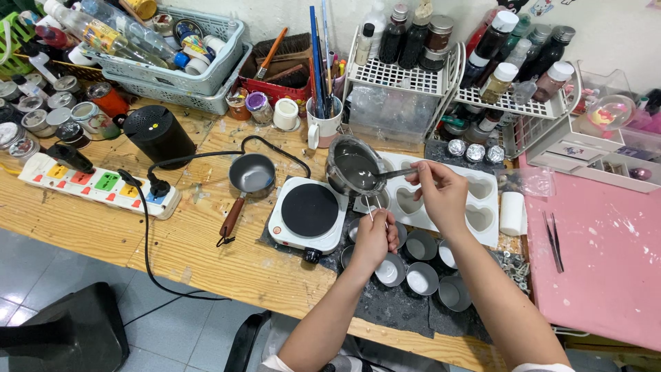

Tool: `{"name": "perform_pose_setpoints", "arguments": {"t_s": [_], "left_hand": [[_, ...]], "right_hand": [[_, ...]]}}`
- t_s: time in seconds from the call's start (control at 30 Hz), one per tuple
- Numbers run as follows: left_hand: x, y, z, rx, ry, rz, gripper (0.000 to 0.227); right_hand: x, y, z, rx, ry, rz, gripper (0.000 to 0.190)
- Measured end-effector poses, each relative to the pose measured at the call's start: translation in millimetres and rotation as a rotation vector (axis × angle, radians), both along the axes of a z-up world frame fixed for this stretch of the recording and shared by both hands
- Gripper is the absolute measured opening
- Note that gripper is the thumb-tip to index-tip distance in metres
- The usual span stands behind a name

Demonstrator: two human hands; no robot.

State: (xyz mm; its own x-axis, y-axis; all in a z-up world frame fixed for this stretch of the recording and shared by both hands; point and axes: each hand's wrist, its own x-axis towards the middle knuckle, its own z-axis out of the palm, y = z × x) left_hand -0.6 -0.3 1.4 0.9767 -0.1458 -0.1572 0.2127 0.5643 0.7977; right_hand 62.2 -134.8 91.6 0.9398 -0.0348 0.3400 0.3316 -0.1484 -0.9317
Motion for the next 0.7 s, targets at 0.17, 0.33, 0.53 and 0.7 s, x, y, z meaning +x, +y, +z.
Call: {"name": "perform_pose_setpoints", "arguments": {"t_s": [0.17,0.33,0.53,0.7], "left_hand": [[0.4,1.0,-1.5,-0.021,0.001,-0.007,0.031],[0.9,2.2,0.9,0.007,0.016,0.001,0.030],[0.2,4.0,2.5,0.016,0.019,-0.002,0.031],[-1.0,5.9,7.1,0.000,0.014,0.016,0.029]], "right_hand": [[10.5,-13.1,-7.9,0.167,0.120,-0.014,0.024],[12.7,-27.4,-5.3,0.243,0.132,-0.051,0.024],[16.8,-45.5,1.1,0.279,0.129,-0.102,0.024],[20.5,-51.7,0.1,0.185,0.031,-0.157,0.026]]}}
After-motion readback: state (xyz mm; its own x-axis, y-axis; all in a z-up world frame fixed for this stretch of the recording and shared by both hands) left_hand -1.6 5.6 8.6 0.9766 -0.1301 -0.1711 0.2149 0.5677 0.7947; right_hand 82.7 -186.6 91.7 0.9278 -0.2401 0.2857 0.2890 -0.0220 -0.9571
